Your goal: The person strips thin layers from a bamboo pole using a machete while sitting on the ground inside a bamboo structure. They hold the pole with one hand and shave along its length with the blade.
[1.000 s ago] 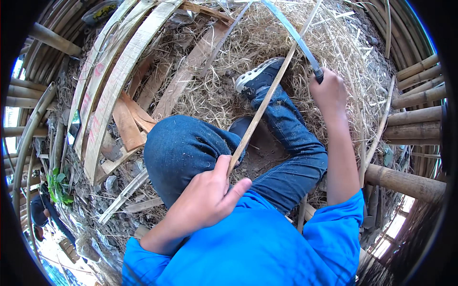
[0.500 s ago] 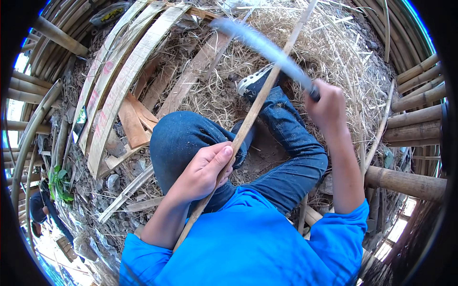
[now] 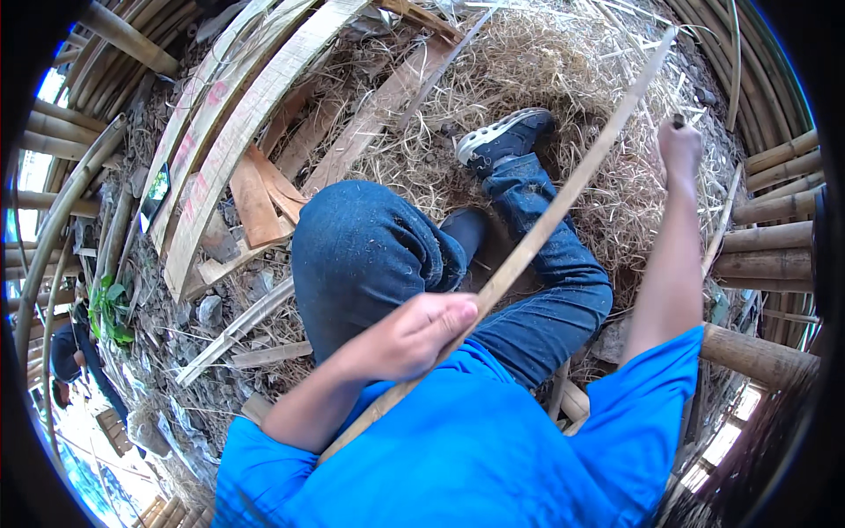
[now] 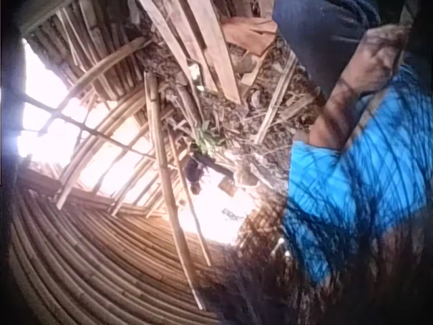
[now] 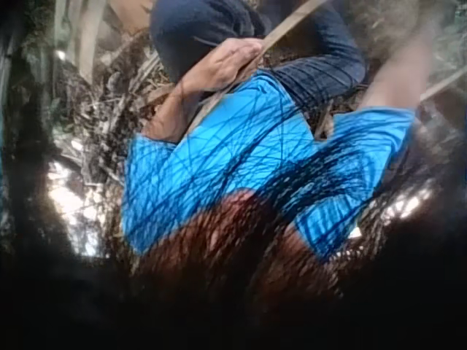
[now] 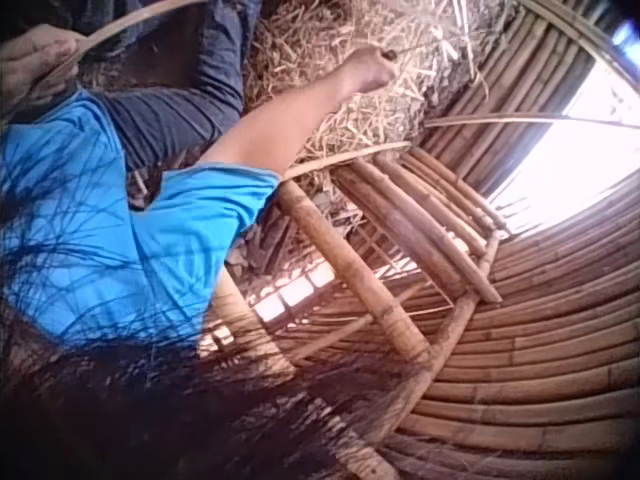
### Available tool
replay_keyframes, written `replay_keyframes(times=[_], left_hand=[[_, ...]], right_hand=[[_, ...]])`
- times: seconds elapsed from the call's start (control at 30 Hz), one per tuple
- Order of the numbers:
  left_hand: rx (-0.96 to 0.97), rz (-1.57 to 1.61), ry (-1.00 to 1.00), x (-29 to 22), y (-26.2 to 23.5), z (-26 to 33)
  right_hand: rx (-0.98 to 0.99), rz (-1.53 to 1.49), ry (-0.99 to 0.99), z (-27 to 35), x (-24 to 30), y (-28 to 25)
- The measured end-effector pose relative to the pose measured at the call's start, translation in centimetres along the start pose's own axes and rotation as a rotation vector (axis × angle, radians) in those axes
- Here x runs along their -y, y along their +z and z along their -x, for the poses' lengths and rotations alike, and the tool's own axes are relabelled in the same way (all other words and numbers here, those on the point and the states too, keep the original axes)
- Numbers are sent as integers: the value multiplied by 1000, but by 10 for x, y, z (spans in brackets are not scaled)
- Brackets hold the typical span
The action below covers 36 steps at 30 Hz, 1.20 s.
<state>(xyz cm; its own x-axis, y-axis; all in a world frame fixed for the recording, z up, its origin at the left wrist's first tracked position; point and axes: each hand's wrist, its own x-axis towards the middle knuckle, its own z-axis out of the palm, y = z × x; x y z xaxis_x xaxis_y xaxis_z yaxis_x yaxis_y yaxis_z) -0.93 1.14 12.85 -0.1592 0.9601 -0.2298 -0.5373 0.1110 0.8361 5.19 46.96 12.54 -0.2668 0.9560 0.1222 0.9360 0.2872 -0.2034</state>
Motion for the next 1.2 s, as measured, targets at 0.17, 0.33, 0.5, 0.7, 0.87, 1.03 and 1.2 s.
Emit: replay_keyframes(times=[0.17, 0.33, 0.5, 0.7, 0.87, 1.03, 1.2], left_hand=[[-73, 398, -89, 8, -18, 3], [-158, 243, -24, 7, -12, -12], [-172, 311, -62, 4, -14, -8], [-136, 324, -91, 2, -13, -8], [-78, 459, -221, 4, -16, 0], [-77, 566, -291, 21, -16, 2], [24, 686, -281, 28, -18, 1]], right_hand=[[-125, 7, -211, 26, -49, -5], [112, -477, -291, 159, -27, -11], [508, -937, -332, 271, 17, -20], [633, -1025, -501, 323, 31, -22], [611, -889, -701, 323, 29, -31], [553, -866, -768, 330, 28, -31], [530, -708, -827, 323, 30, -28]])
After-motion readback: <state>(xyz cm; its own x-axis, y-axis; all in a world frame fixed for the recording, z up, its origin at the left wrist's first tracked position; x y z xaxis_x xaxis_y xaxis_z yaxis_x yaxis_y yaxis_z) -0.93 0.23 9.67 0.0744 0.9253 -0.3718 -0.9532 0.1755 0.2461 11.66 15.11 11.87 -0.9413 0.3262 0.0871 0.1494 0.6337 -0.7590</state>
